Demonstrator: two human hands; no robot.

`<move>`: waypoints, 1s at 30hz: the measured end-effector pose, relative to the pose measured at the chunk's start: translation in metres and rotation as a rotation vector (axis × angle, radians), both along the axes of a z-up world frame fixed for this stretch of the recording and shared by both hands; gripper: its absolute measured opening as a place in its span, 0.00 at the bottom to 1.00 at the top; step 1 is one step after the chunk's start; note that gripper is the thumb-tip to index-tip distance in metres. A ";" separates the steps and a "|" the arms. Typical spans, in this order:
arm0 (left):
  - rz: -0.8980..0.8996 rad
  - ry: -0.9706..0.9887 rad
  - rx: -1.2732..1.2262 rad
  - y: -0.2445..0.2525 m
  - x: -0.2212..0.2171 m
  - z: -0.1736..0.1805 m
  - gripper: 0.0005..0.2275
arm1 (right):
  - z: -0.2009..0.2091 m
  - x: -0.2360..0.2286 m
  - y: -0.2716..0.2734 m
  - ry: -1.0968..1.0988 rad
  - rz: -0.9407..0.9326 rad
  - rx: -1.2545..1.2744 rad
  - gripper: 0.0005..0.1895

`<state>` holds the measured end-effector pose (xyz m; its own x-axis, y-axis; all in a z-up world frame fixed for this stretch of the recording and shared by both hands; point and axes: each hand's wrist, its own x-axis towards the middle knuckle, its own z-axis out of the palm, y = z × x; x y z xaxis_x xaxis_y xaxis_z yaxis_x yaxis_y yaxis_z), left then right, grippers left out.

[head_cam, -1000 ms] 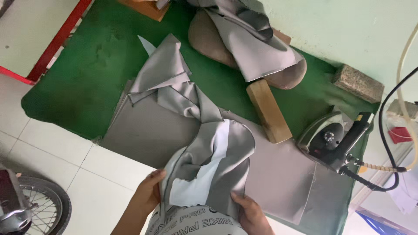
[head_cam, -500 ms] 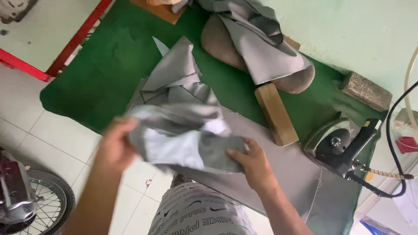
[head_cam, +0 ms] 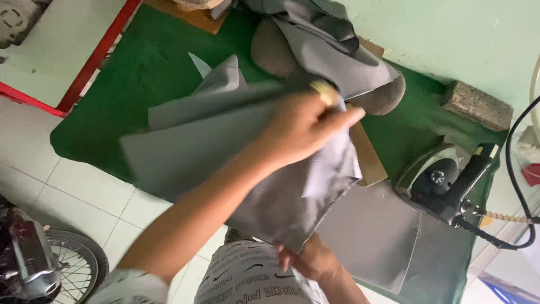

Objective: The person irons a gray garment on a green worktable using a steam iron and a wooden pressing block. They repeatedly smooth the fabric, reposition the garment, and press seams and edges with the iron and block.

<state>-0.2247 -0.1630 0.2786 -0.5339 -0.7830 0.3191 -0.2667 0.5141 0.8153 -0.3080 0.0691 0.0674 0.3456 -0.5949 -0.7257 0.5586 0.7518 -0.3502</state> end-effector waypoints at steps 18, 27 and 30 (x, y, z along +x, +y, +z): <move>0.621 -0.153 0.907 0.172 0.202 -0.255 0.14 | -0.043 -0.176 -0.119 2.087 0.332 -0.830 0.26; 0.887 -0.110 0.787 0.114 0.163 -0.222 0.38 | -0.053 -0.146 0.000 1.231 0.006 -0.062 0.09; 0.801 -0.473 0.603 0.078 0.177 -0.267 0.22 | -0.119 -0.113 0.071 0.418 -0.300 -0.090 0.20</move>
